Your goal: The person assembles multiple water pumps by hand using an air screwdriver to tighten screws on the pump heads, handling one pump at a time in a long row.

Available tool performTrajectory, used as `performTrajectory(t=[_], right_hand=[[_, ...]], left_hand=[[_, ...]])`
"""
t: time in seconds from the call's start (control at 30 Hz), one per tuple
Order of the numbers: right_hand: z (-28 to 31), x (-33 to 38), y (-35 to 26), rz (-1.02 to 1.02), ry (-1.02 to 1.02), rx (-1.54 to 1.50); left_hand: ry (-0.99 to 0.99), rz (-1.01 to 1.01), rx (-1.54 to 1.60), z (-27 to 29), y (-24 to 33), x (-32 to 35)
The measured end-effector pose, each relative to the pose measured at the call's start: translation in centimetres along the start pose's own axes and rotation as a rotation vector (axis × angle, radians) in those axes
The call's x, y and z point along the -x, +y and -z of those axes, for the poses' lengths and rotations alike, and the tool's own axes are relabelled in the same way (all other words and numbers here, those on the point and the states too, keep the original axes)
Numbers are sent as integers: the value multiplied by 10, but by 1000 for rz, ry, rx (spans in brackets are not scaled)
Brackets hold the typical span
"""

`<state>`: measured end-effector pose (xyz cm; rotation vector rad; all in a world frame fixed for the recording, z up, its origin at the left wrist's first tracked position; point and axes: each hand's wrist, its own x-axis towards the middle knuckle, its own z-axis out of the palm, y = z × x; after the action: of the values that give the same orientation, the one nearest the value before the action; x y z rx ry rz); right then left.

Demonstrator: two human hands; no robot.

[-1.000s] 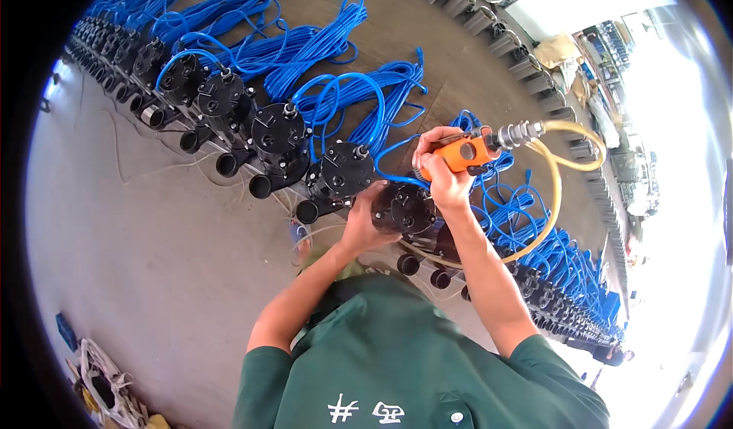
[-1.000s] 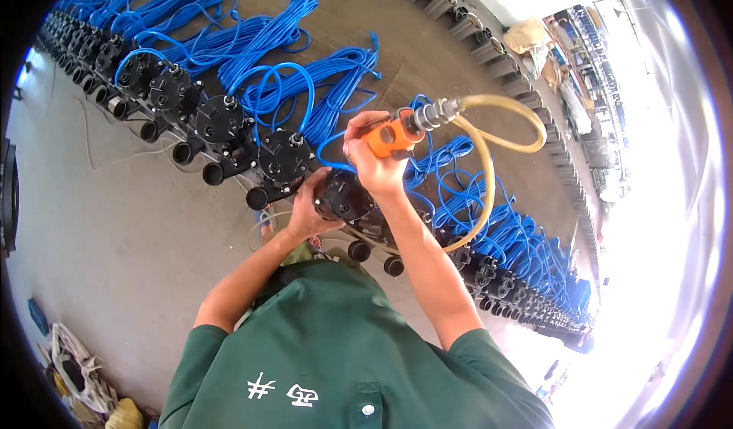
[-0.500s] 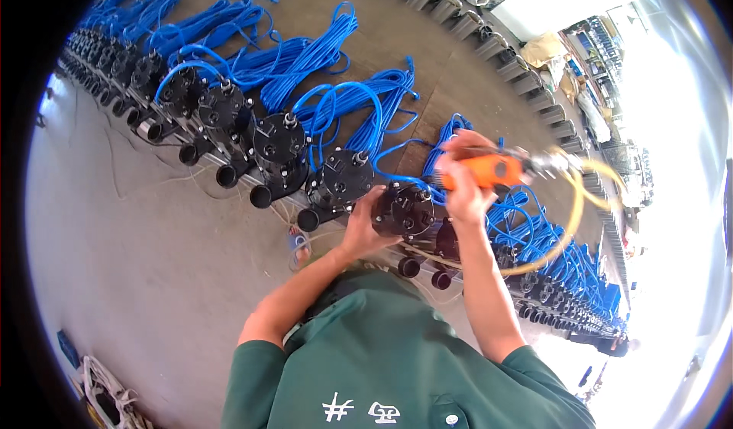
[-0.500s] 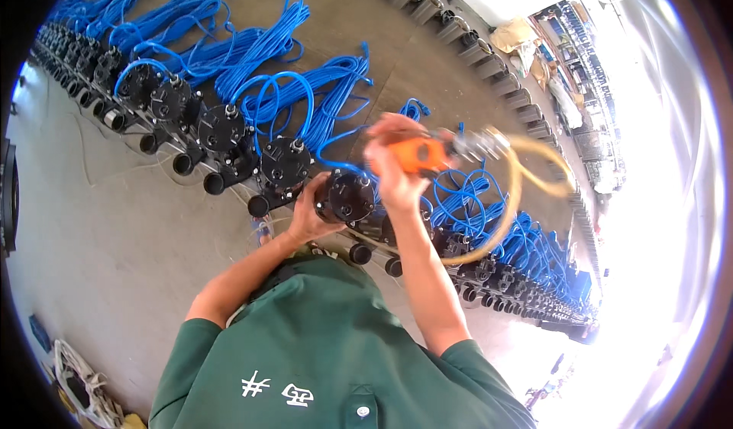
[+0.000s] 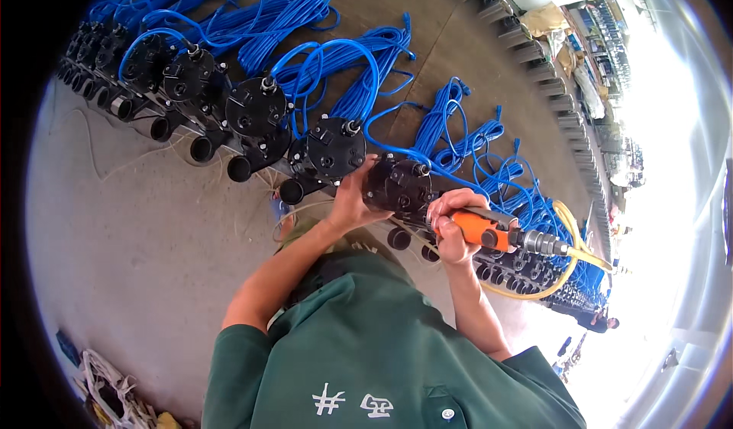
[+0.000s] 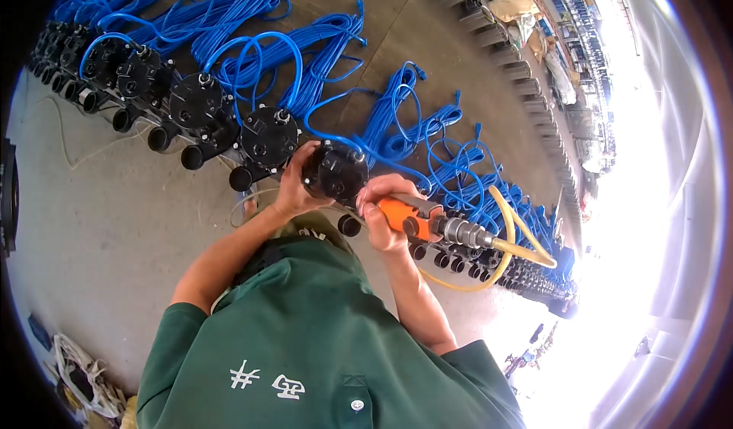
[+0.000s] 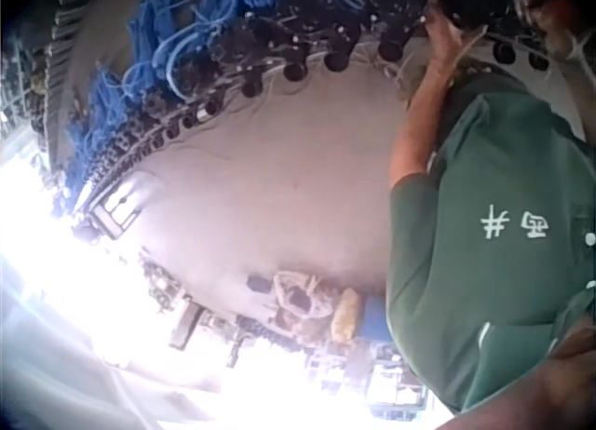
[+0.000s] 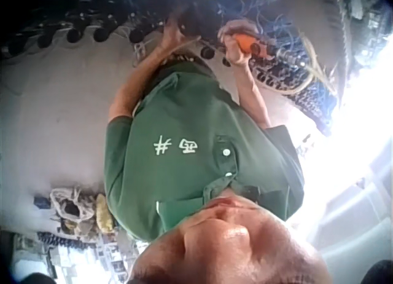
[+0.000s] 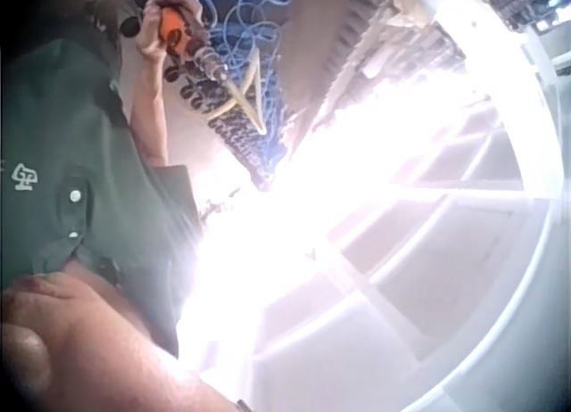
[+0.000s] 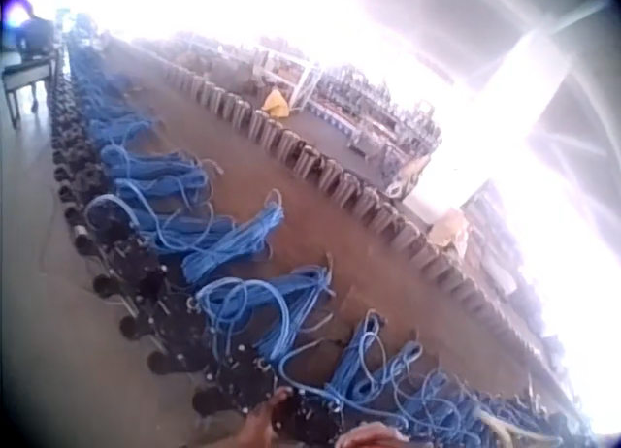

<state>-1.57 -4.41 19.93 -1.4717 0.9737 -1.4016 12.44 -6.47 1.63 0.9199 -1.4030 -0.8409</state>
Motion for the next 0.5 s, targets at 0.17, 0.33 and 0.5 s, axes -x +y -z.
performTrajectory(t=[0.17, 0.33, 0.5], right_hand=[[1, -8, -4, 54, -140, 122], [7, -9, -48, 12, 42, -44], [115, 22, -169, 402, 180, 272]], left_hand=[[12, 8, 42, -3, -4, 1], [4, 102, -70, -6, 11, 10], [268, -23, -567, -45, 63, 66]])
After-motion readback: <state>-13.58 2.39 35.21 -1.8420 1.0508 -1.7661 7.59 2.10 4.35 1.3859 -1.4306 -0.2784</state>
